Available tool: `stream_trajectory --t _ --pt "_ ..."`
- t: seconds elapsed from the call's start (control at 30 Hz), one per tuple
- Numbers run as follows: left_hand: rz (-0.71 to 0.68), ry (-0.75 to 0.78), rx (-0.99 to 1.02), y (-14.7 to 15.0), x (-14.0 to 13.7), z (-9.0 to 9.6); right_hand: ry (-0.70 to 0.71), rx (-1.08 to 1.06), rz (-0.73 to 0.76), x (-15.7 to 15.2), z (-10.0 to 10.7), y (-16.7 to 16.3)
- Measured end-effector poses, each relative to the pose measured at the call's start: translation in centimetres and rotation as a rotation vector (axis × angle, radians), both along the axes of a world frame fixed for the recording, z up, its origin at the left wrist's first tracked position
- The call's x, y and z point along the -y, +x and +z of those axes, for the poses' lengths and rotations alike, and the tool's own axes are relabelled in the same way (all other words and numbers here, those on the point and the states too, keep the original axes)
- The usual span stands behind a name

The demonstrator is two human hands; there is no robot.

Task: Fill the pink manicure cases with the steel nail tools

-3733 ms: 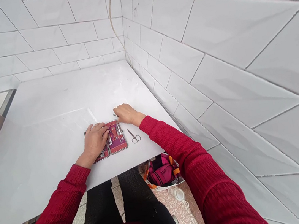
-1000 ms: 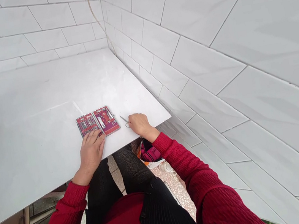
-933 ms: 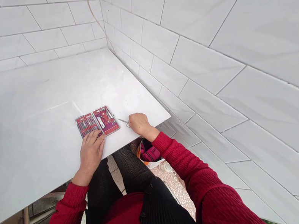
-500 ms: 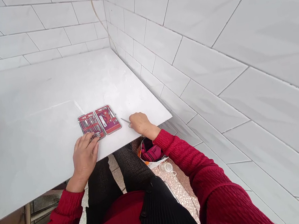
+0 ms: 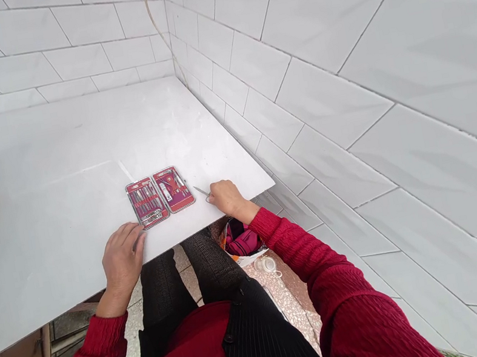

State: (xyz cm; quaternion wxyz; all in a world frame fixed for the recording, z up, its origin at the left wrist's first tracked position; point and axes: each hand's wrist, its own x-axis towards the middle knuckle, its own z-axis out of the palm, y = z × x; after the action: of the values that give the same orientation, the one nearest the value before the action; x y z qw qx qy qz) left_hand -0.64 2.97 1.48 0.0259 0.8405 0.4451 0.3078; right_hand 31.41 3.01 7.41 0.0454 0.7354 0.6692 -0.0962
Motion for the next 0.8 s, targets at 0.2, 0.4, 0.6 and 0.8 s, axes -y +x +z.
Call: stream_trajectory --t 0.2,0.4,0.6,0.8 --pt "-0.003 -0.007 -0.011 0.0 0.1 0.0 0.043 -0.090 -0.074 0.2 -0.3 0.0" --pt "-0.004 0.015 -0.029 0.0 0.2 0.0 0.086 -0.153 -0.050 0.2 -0.3 0.9" --pt "-0.002 0.020 -0.035 0.1 0.3 0.0 -0.007 -0.145 -0.047 0.0 -0.3 0.6" --pt "-0.002 0.008 -0.021 0.1 0.3 0.0 0.153 -0.211 -0.011 2.3 -1.9 0.6"
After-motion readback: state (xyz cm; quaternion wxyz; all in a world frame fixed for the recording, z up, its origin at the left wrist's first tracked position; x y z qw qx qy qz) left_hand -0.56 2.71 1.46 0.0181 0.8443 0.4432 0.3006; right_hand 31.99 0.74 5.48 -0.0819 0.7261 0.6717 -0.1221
